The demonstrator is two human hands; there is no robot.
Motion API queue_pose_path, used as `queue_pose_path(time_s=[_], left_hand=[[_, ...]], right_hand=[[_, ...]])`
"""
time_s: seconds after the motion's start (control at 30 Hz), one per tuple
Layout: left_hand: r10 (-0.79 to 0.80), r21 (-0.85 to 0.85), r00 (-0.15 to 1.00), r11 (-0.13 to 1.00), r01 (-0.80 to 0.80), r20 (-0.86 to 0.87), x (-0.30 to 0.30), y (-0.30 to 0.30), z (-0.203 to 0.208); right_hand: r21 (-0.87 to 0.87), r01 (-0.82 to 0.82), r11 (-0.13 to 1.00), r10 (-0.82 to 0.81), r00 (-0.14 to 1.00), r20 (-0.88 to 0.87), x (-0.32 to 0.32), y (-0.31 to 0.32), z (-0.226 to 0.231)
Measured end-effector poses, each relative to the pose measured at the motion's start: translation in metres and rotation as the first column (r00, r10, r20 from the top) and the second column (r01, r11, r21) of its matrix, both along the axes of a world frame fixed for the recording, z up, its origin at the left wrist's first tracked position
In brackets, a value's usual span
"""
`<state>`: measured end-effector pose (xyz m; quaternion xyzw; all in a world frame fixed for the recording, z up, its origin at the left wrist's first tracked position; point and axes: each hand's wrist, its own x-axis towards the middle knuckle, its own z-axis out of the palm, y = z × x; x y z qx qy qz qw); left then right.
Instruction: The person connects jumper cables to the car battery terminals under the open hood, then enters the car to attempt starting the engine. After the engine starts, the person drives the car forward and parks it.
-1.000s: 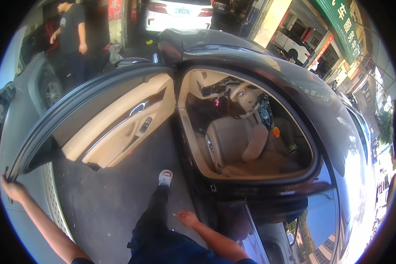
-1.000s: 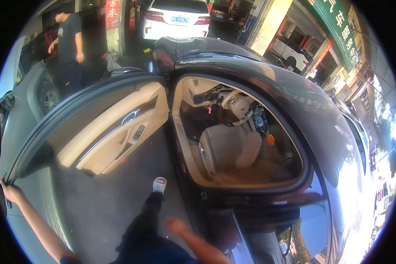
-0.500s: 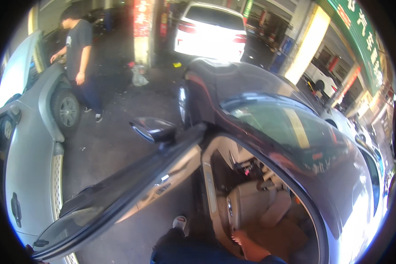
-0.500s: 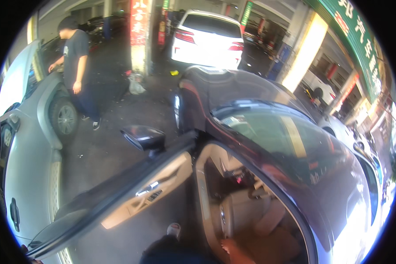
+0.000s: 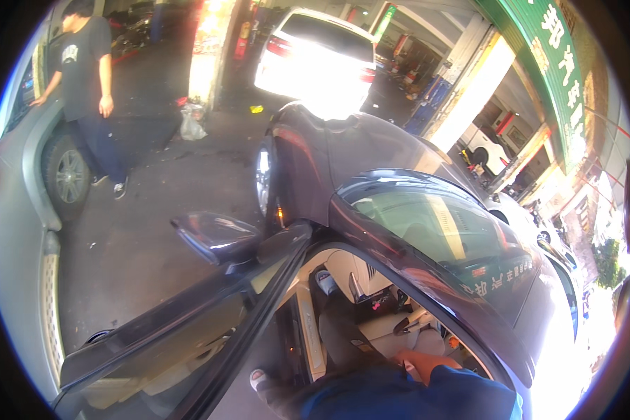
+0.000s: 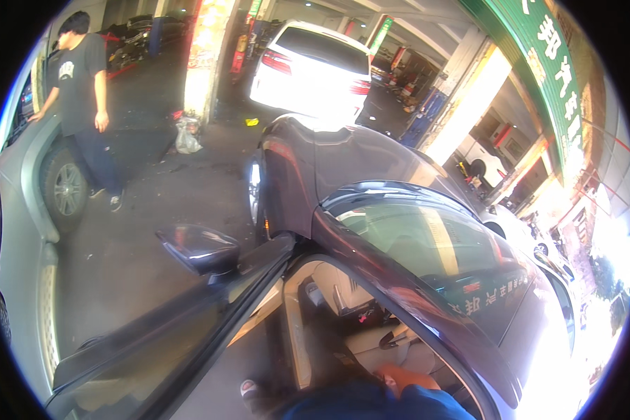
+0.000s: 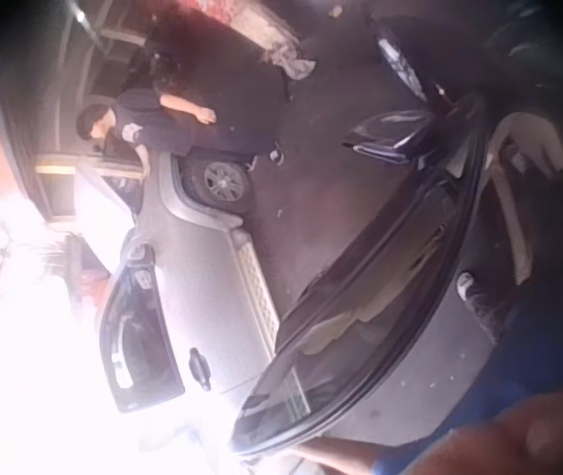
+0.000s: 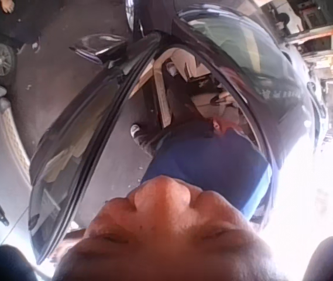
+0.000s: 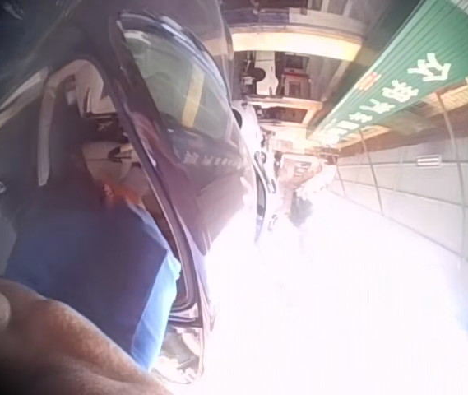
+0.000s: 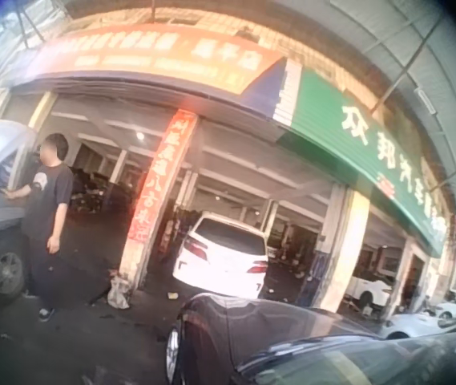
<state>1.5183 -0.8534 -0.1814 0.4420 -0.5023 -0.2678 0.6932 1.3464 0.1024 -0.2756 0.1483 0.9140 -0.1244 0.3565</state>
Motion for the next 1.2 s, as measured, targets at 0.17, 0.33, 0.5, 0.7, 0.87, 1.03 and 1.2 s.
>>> queue_pose_path(time_s=[0.17,0.33,0.5,0.7,0.87,1.03,1.2], left_hand=[[0.007,-0.013,0.995,1.000,-0.006,0.096,-0.112,0.173,-0.127],[-0.513,0.116,0.833,0.859,0.499,0.210,-0.245,0.396,-0.239],[-0.360,-0.029,0.733,0.888,0.459,0.577,-0.299,0.442,-0.305],[-0.079,-0.260,0.703,0.895,0.362,0.707,-0.314,0.412,-0.315],[-0.035,-0.402,0.800,0.851,0.338,0.599,-0.324,0.437,-0.302],[-0.326,0.131,0.442,0.900,0.415,0.836,-0.299,0.499,-0.309],[-0.484,0.350,0.250,0.831,0.433,0.839,-0.295,0.493,-0.341]], right_hand=[[0.173,0.040,0.984,-0.038,0.999,-0.018,0.009,0.095,-0.006],[0.357,0.108,0.928,-0.061,0.988,-0.139,0.002,0.211,-0.016],[0.460,0.138,0.877,0.005,0.955,-0.295,-0.021,0.327,-0.043],[0.512,0.050,0.857,0.201,0.884,-0.423,-0.054,0.458,-0.100],[0.558,-0.123,0.821,0.432,0.773,-0.465,-0.080,0.530,-0.134],[0.640,-0.206,0.740,0.508,0.795,-0.332,-0.106,0.545,-0.138],[-0.455,0.113,0.883,-0.363,0.780,-0.510,-0.116,0.529,-0.110]])
